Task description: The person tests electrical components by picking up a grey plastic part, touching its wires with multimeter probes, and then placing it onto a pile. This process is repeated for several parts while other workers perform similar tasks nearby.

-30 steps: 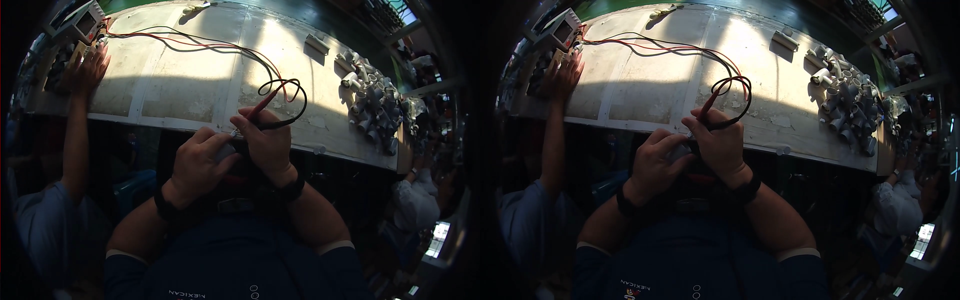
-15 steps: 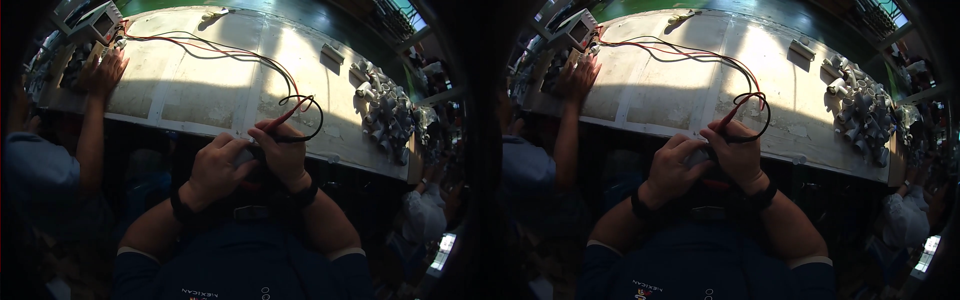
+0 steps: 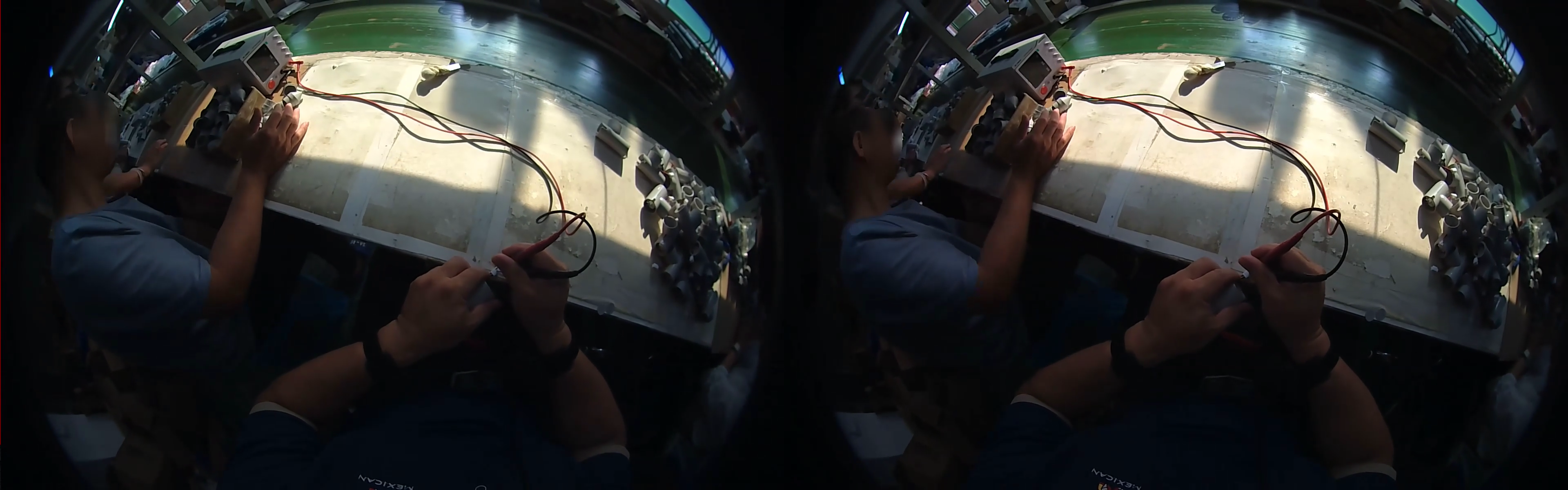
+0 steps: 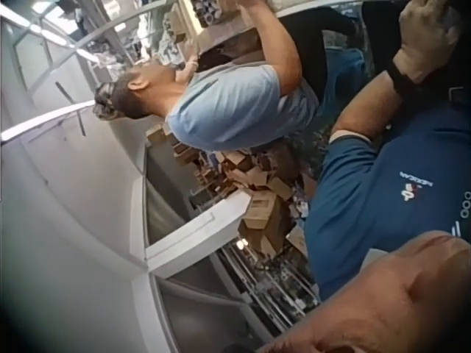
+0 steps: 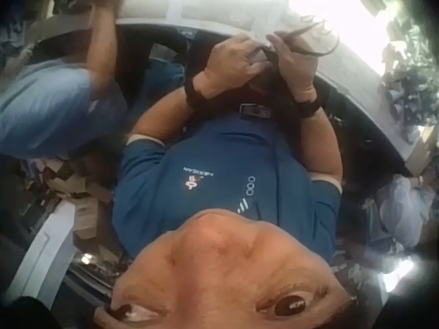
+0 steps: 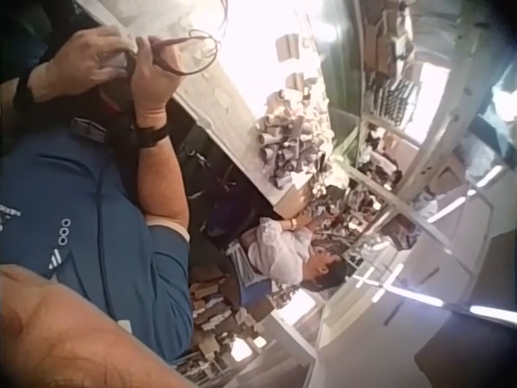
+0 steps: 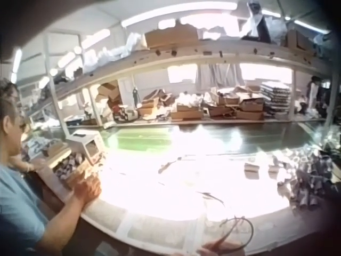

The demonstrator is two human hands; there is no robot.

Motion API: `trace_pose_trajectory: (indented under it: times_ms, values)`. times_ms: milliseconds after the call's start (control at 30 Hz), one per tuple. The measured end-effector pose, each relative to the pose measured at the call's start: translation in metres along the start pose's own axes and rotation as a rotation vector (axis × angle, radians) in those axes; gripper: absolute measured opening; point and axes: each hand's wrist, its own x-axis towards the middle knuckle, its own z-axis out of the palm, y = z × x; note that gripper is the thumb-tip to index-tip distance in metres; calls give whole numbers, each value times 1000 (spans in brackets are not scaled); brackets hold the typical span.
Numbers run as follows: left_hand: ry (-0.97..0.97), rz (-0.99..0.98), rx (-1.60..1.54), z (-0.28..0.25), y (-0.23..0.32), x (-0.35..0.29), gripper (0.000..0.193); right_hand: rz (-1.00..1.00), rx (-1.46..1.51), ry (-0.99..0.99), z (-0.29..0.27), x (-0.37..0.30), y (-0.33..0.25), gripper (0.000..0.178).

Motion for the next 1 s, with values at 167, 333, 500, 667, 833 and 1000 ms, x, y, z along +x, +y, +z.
trace_pose_trajectory:
  times_ms: [167, 333, 500, 667, 833, 1000]
  values:
    - [1, -1, 4, -1, 0, 1, 42, -8, -16, -15, 0, 2, 1, 11]
    - [1, -3, 0, 0, -1, 1, 42, -23, -4, -3, 1, 1, 2, 9]
    - [-2, -9, -4, 0, -1, 1, 41, -19, -38, -8, 0, 2, -2, 9]
    - [-4, 3, 0, 1, 0, 3, 41, -15, -48, 15, -3, 2, -3, 10]
    - [-5, -4, 29, -3, 4, 3, 39, -63, 3, 23, 0, 2, -2, 12]
    - [-10, 14, 12, -3, 7, 3, 37, -70, 19, 43, 3, 2, 11, 15]
